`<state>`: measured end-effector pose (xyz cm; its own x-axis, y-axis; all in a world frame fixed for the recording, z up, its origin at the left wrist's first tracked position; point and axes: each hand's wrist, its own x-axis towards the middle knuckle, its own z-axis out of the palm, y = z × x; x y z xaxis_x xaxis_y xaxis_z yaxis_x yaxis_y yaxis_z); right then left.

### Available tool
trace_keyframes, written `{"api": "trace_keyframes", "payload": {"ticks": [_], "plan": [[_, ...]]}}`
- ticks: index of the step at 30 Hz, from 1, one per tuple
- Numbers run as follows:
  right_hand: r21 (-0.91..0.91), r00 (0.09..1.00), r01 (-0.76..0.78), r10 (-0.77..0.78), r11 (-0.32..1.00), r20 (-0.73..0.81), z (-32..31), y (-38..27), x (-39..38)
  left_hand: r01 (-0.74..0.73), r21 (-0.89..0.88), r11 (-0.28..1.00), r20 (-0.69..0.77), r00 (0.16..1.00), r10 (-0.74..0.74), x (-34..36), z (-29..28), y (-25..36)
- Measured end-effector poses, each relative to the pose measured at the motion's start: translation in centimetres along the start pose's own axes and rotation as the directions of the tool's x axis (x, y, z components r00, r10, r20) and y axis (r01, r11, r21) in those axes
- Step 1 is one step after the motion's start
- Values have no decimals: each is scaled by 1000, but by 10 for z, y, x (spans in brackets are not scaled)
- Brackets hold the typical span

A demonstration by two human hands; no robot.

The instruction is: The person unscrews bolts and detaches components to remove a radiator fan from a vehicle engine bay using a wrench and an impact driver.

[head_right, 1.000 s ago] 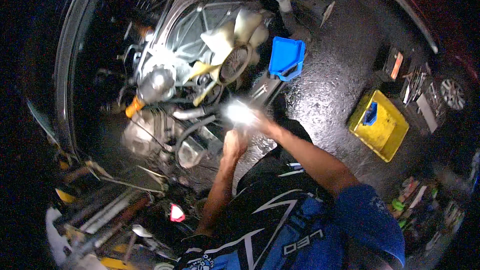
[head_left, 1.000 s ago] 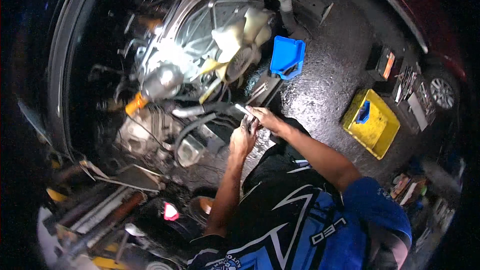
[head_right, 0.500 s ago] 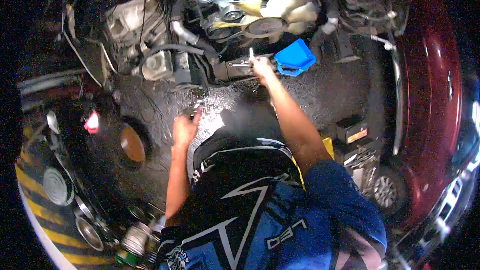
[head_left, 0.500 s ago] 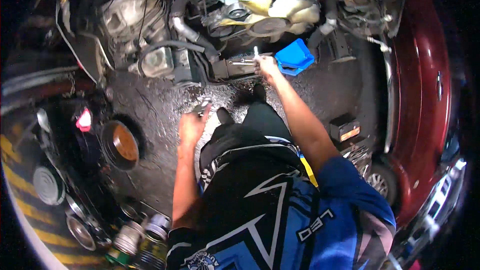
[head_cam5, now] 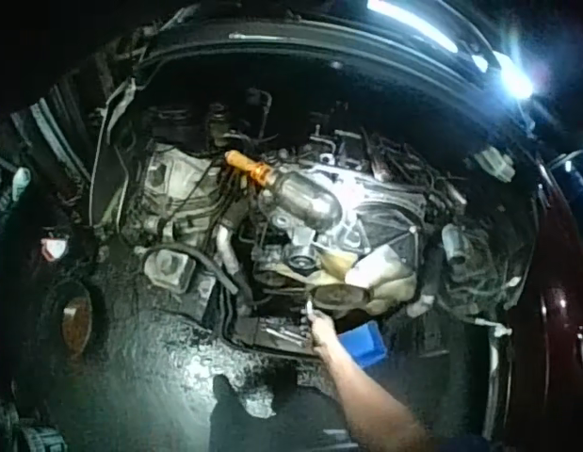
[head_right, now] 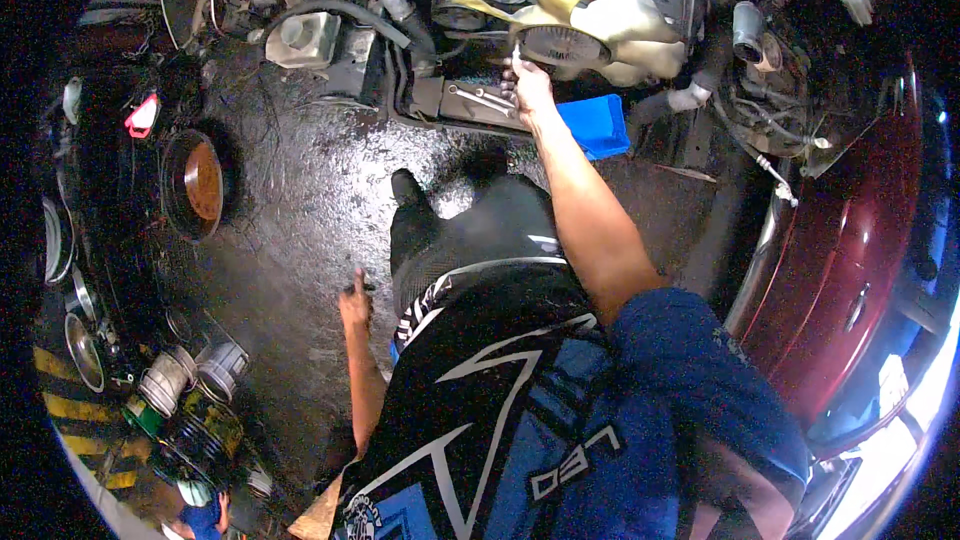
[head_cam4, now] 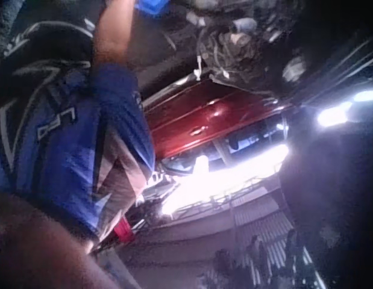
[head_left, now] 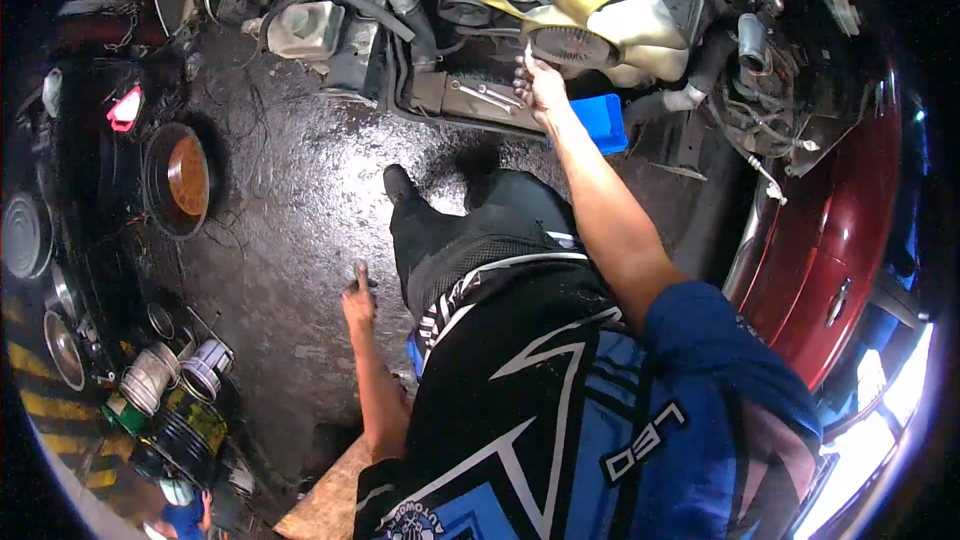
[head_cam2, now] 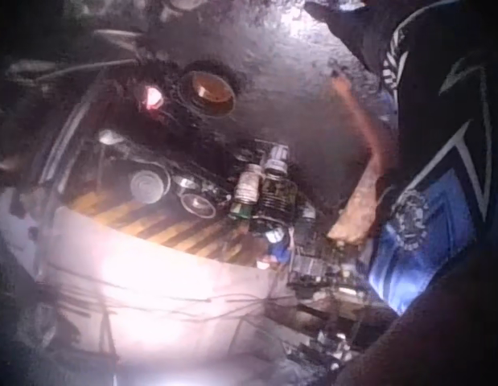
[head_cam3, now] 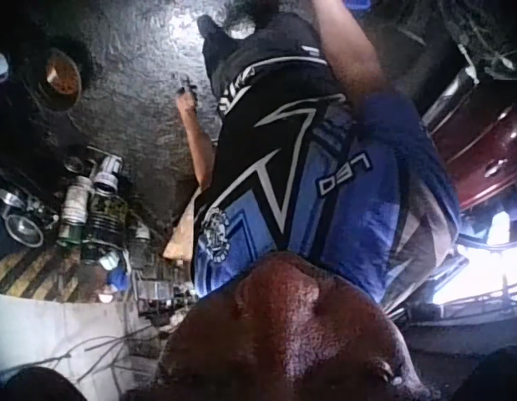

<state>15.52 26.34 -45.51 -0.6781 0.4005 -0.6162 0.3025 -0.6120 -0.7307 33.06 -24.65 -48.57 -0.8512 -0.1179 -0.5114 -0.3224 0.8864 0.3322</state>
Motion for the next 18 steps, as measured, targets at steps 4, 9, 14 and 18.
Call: {"api": "trace_keyframes", "payload": {"ticks": [4, 9, 14, 18], "plan": [[183, 997, 22, -35, 983, 70, -9, -19, 1, 285, -262, 922, 210, 949, -234, -59, 26, 5], [244, 989, -10, -26, 970, 143, -18, -27, -1, 514, -296, 805, 356, 842, -406, -105, 31, 16], [279, 986, -64, 18, 958, 165, -13, -35, -9, 464, -234, 854, 294, 872, -392, -99, 13, 15], [409, 956, -169, 48, 897, 291, -20, -35, 1, 436, -235, 869, 279, 887, -369, -72, 2, 26]]}}
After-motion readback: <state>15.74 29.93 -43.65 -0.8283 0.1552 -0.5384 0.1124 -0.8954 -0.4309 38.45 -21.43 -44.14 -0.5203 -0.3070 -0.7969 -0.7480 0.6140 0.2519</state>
